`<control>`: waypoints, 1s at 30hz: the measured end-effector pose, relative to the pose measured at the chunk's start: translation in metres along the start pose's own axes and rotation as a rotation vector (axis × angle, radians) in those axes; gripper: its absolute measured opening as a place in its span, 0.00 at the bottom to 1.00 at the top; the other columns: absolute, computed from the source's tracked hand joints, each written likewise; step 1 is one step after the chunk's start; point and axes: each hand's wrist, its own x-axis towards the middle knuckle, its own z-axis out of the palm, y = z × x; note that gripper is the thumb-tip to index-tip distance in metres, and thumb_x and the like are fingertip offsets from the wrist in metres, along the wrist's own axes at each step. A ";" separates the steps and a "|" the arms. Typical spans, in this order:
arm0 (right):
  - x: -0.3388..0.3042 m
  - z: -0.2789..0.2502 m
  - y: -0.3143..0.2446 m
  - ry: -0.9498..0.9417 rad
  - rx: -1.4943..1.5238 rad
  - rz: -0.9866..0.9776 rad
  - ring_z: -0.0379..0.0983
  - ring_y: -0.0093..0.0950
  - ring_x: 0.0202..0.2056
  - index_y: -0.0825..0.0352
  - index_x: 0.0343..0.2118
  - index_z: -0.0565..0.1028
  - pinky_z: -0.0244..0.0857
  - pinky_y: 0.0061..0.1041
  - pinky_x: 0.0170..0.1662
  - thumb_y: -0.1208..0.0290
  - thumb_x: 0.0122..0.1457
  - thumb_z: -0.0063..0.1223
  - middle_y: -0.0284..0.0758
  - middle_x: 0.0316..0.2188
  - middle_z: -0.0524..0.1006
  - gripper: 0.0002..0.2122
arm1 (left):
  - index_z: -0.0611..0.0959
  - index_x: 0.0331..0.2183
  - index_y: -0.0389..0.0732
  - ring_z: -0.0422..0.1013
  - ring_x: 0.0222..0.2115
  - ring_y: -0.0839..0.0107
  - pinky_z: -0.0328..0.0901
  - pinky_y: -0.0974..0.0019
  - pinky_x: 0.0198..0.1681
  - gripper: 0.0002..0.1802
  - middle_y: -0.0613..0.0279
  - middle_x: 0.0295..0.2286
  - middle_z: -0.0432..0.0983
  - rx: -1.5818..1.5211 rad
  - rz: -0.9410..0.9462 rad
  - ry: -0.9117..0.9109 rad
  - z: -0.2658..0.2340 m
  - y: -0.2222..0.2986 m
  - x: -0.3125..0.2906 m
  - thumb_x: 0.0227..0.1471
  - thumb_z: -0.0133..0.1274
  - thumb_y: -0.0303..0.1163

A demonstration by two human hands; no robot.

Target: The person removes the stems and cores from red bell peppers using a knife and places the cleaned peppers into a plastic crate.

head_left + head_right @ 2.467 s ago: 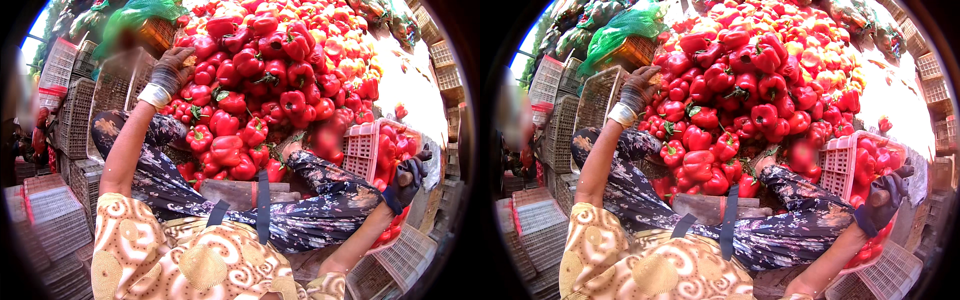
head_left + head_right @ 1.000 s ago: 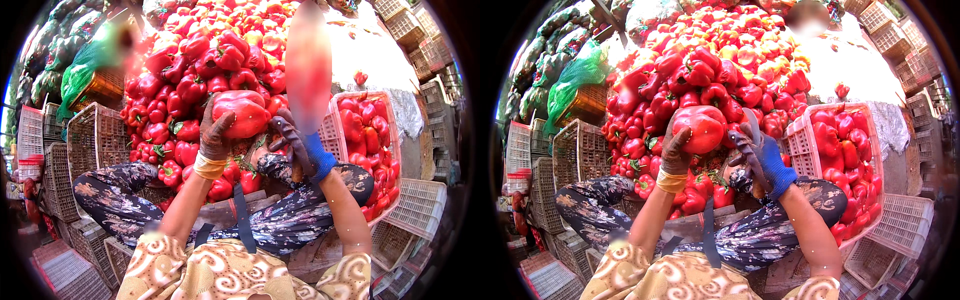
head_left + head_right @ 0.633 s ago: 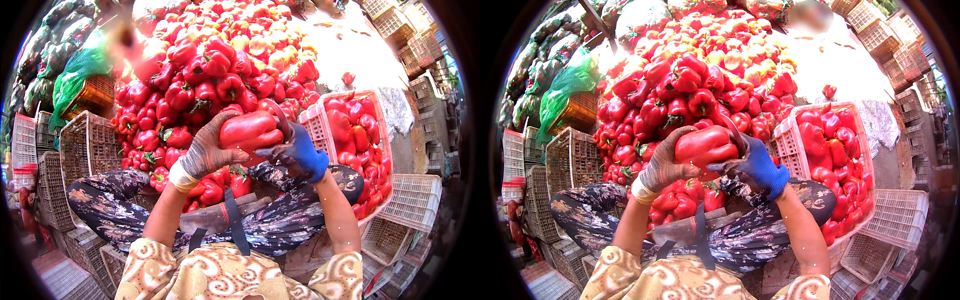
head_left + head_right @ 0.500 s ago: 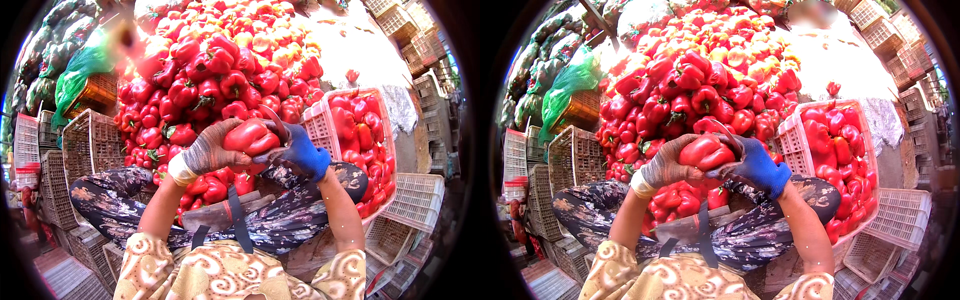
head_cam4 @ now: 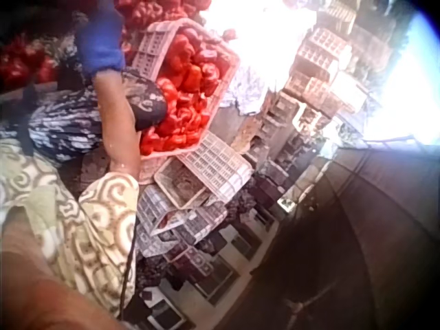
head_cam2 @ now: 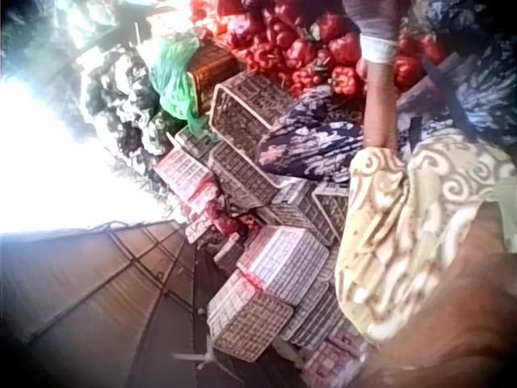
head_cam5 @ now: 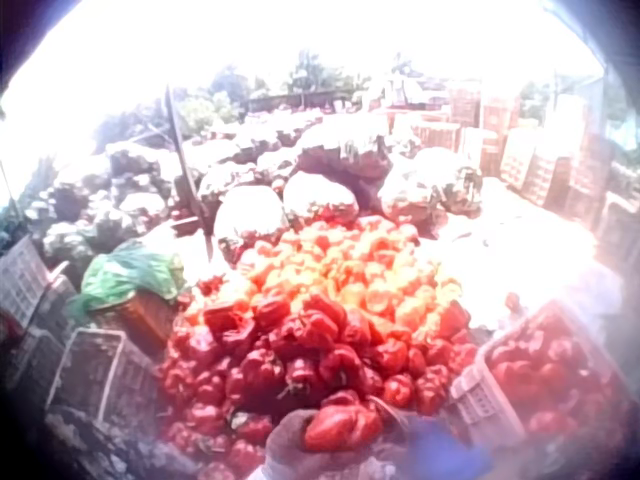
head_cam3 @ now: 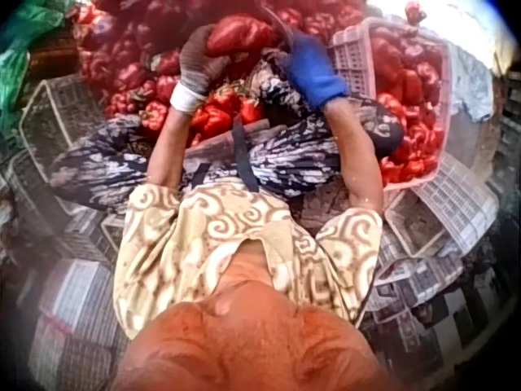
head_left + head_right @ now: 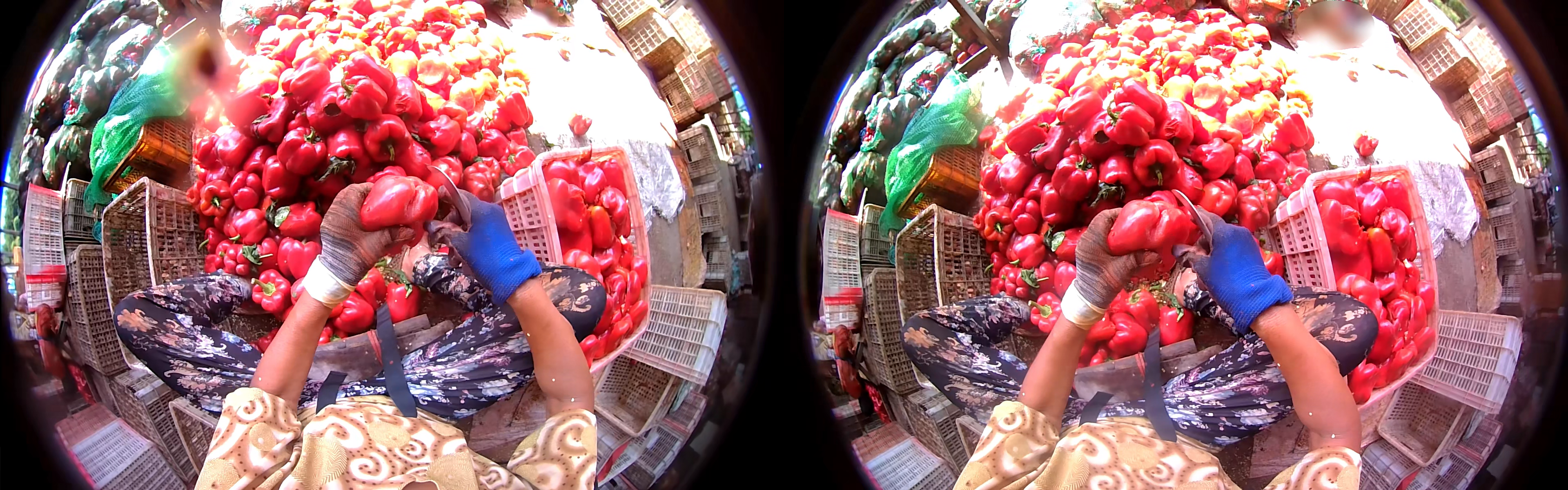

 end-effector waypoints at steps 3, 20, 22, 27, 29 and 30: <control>-0.005 0.002 0.001 -0.072 0.167 -0.215 0.71 0.17 0.35 0.59 0.64 0.57 0.69 0.22 0.40 0.78 0.50 0.61 0.36 0.42 0.77 0.37 | 0.75 0.45 0.39 0.73 0.38 0.64 0.68 0.64 0.43 0.40 0.58 0.38 0.75 0.133 0.105 0.071 0.004 0.008 0.001 0.30 0.73 0.44; 0.000 0.021 0.009 0.121 0.790 -0.178 0.74 0.19 0.36 0.65 0.59 0.65 0.70 0.19 0.34 0.75 0.55 0.61 0.34 0.40 0.76 0.28 | 0.78 0.43 0.35 0.72 0.34 0.76 0.68 0.70 0.40 0.24 0.63 0.35 0.77 -0.778 -0.242 0.356 -0.014 0.023 0.025 0.45 0.65 0.36; 0.006 0.011 0.000 0.166 0.719 -0.308 0.69 0.21 0.50 0.67 0.59 0.64 0.69 0.20 0.45 0.74 0.55 0.61 0.37 0.50 0.73 0.28 | 0.78 0.45 0.34 0.72 0.35 0.76 0.69 0.69 0.40 0.26 0.62 0.36 0.78 -0.780 -0.234 0.232 -0.011 0.029 0.018 0.45 0.65 0.36; -0.008 -0.032 -0.018 -0.147 0.440 -0.100 0.69 0.15 0.31 0.69 0.50 0.70 0.63 0.16 0.33 0.68 0.57 0.55 0.28 0.33 0.75 0.19 | 0.79 0.44 0.34 0.73 0.35 0.76 0.68 0.71 0.40 0.27 0.62 0.34 0.79 -0.976 -0.307 -0.075 -0.007 0.041 0.003 0.46 0.63 0.41; -0.014 -0.035 -0.003 -0.171 0.551 -0.111 0.71 0.16 0.31 0.69 0.49 0.71 0.66 0.18 0.33 0.68 0.59 0.53 0.27 0.33 0.74 0.17 | 0.77 0.47 0.33 0.73 0.37 0.73 0.68 0.69 0.42 0.30 0.60 0.37 0.77 -0.804 -0.155 -0.081 0.003 0.019 -0.001 0.50 0.58 0.47; -0.010 -0.023 0.018 -0.153 0.680 -0.119 0.71 0.17 0.33 0.69 0.50 0.70 0.67 0.19 0.35 0.67 0.59 0.53 0.28 0.34 0.74 0.18 | 0.74 0.50 0.33 0.73 0.39 0.70 0.68 0.67 0.44 0.31 0.59 0.41 0.76 -0.669 -0.039 -0.072 0.009 0.007 -0.003 0.54 0.53 0.49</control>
